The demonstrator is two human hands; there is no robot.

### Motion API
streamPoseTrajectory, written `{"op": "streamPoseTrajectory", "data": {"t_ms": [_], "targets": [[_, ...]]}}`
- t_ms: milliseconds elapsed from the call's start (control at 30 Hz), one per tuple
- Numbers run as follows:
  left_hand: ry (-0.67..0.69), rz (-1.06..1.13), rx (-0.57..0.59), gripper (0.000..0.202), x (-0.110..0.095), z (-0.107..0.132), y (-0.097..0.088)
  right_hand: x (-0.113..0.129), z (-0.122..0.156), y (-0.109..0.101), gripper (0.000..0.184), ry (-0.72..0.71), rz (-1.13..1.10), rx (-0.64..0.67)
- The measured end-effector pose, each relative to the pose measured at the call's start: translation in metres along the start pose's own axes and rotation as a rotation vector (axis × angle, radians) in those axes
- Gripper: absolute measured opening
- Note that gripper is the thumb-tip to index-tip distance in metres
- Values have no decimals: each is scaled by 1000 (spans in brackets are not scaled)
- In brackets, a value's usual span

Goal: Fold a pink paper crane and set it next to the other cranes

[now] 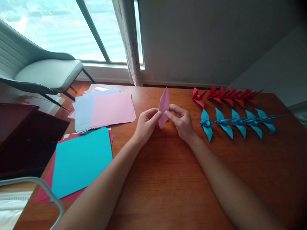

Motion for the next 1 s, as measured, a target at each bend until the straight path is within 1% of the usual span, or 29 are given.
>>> {"op": "streamPoseTrajectory", "data": {"t_ms": [133, 500, 700, 867, 1000], "targets": [[6, 0, 12, 29, 0, 0, 0, 0, 0, 1, 15, -5, -27, 19], [4, 10, 18, 26, 1, 0, 0, -10, 0, 5, 13, 24, -140, 53], [-13, -4, 4, 28, 3, 1, -2, -15, 0, 5, 18, 42, -119, 68], [-9, 4, 7, 33, 3, 1, -2, -17, -1, 5, 17, 39, -157, 74], [-9, -1, -1, 29, 3, 0, -3, -14, -1, 8, 22, 37, -167, 88]]}}
Point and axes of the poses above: each hand's wrist, its own z-axis away from the middle knuckle, its own y-axis out of the palm, x = y × z, the point moved 9 cm from there along -z, towards the middle knuckle, and after that the axes turned 15 degrees about x, right-handed, at the moved point
